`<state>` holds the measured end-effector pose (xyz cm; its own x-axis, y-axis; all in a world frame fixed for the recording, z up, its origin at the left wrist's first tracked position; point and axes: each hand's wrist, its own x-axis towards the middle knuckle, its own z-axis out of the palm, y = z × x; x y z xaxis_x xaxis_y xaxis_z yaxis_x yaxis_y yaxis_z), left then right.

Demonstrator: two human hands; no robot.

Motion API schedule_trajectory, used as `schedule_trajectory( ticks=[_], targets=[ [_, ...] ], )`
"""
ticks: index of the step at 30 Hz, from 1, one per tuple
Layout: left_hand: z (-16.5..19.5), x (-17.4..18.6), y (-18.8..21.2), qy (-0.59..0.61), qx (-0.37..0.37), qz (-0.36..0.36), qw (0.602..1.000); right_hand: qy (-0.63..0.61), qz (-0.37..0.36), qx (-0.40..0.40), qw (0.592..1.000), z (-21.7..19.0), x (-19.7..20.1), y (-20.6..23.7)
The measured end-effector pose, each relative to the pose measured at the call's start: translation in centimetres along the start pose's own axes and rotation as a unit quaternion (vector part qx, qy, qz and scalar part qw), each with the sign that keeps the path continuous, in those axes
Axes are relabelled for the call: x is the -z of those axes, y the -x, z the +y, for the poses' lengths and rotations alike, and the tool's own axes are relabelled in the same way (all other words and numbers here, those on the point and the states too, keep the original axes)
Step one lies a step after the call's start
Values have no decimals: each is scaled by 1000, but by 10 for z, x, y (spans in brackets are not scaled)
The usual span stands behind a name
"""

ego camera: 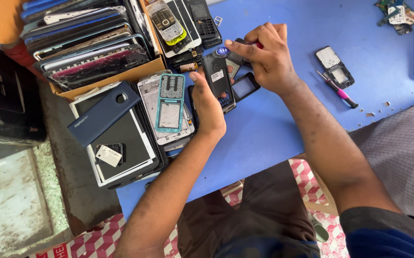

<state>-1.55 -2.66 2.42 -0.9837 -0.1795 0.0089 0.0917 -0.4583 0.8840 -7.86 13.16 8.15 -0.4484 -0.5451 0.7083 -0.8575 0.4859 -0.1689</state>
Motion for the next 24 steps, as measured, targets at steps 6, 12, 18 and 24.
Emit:
schedule_trajectory(
  ticks=[6,12,18,24],
  targets=[
    [-7,4,-3,23,13,2,1000,-7,-40,20,999,-2,-12,4],
    [-2,-3,3,-1,-1,-68,998,14,-14,-7,1000,0,-3,3],
    [7,-6,8,7,-23,-59,998,-53,-38,62,996,-3,-2,2],
    [13,-4,13,28,-41,-116,992,34,32,-10,999,6,0,8]
  ],
)
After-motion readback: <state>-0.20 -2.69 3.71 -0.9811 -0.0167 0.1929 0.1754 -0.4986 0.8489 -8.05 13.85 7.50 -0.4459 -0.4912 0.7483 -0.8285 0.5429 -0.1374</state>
